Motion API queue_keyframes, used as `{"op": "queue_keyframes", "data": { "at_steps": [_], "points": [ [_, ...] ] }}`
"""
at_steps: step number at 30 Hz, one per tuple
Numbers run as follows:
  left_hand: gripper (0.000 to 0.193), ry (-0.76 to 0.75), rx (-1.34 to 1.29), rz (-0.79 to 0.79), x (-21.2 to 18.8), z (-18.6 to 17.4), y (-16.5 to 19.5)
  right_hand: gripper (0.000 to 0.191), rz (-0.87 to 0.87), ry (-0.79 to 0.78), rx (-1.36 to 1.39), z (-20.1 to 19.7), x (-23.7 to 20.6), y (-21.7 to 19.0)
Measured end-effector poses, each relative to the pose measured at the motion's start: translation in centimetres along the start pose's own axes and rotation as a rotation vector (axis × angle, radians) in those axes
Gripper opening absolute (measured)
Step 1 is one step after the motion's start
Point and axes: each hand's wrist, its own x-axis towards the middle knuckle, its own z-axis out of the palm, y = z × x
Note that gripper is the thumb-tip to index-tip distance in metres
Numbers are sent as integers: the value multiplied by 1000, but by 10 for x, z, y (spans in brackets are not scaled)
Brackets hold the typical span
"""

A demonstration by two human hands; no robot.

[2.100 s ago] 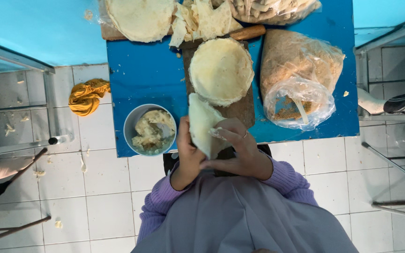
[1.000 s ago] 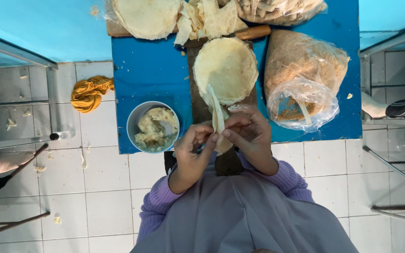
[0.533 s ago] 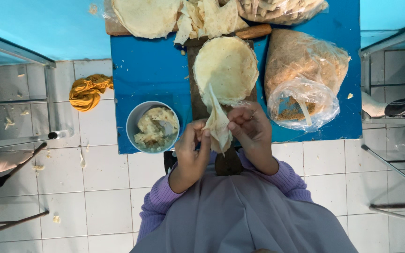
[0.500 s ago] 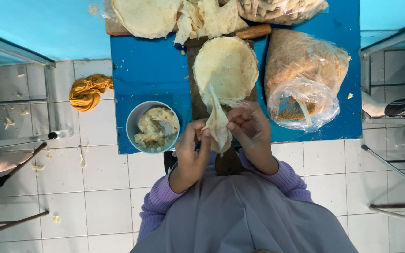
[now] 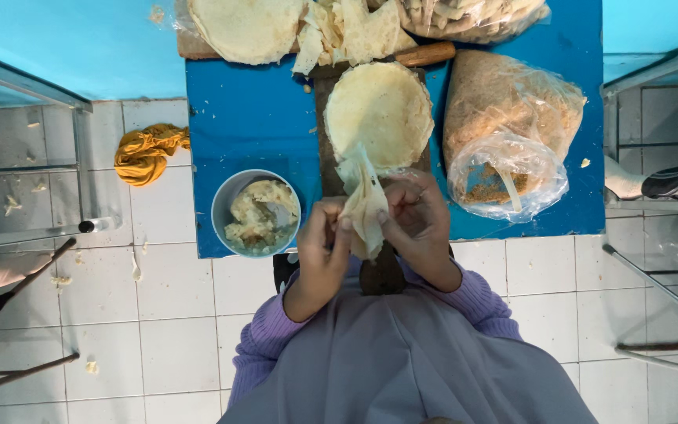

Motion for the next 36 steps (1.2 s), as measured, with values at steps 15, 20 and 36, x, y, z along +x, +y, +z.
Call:
{"op": "queue_keyframes", "data": {
  "at_steps": [15, 20, 36],
  "points": [
    [19, 128, -151, -90, 4, -2, -16, 51, 69, 124, -18, -17, 2, 0],
    [25, 40, 106, 108, 8, 4, -5, 83, 200, -78, 104, -9, 11, -8],
    [23, -25, 445, 375, 18, 11, 8, 92, -31, -111, -547, -1, 15, -18]
  ]
}}
